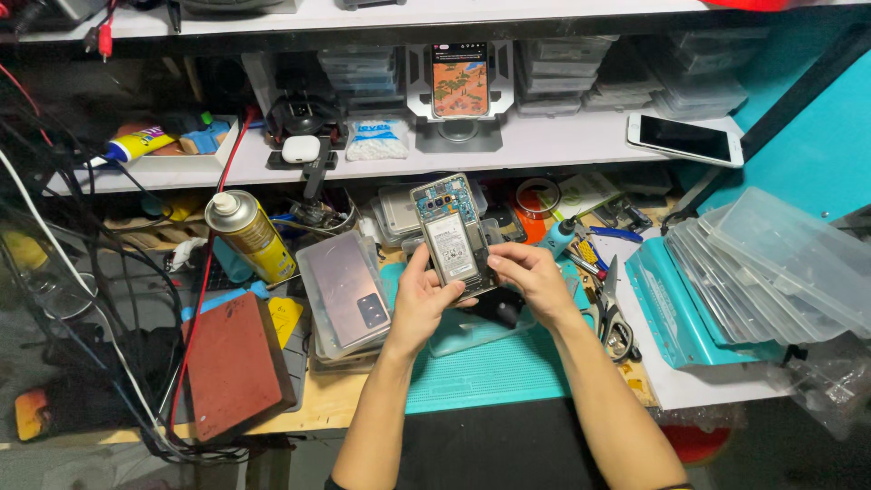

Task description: The person pries open the back cover of a smartphone on a repair mat, then removes internal components including the battery and small parts by hand, using a pry tool and screwdriver on the opened device.

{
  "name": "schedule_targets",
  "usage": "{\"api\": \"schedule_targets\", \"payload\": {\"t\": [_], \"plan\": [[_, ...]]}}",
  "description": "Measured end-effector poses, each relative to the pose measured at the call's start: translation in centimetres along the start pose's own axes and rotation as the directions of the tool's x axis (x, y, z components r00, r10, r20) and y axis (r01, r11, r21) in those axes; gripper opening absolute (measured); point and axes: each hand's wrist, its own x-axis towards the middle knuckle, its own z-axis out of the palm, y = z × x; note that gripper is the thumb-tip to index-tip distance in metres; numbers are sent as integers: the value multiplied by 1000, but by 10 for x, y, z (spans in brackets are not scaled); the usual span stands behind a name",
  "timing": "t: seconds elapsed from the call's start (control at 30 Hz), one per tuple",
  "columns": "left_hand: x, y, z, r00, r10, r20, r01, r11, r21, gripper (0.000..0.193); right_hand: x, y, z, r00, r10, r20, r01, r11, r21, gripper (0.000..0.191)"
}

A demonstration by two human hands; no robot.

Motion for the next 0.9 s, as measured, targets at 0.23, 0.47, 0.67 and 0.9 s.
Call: {"api": "schedule_targets", "payload": {"t": [0.23,0.47,0.67,0.9], "plan": [[-2,3,5,998,-60,32,60,998,-12,68,0,8,-3,990,-125,-59,117,986,-121,12],[4,2,-4,1000,-10,3,10,1000,19,54,7,18,-10,998,0,-61,3,999,47,14],[18,-20,-21,971,-36,-235,-21,972,-235,34,8,17,2,991,136,5,-136,990,-40,25],[18,-38,-34,896,75,-438,-181,962,-206,34,-11,-9,7,986,-163,21,101,498,-861,54]]}}
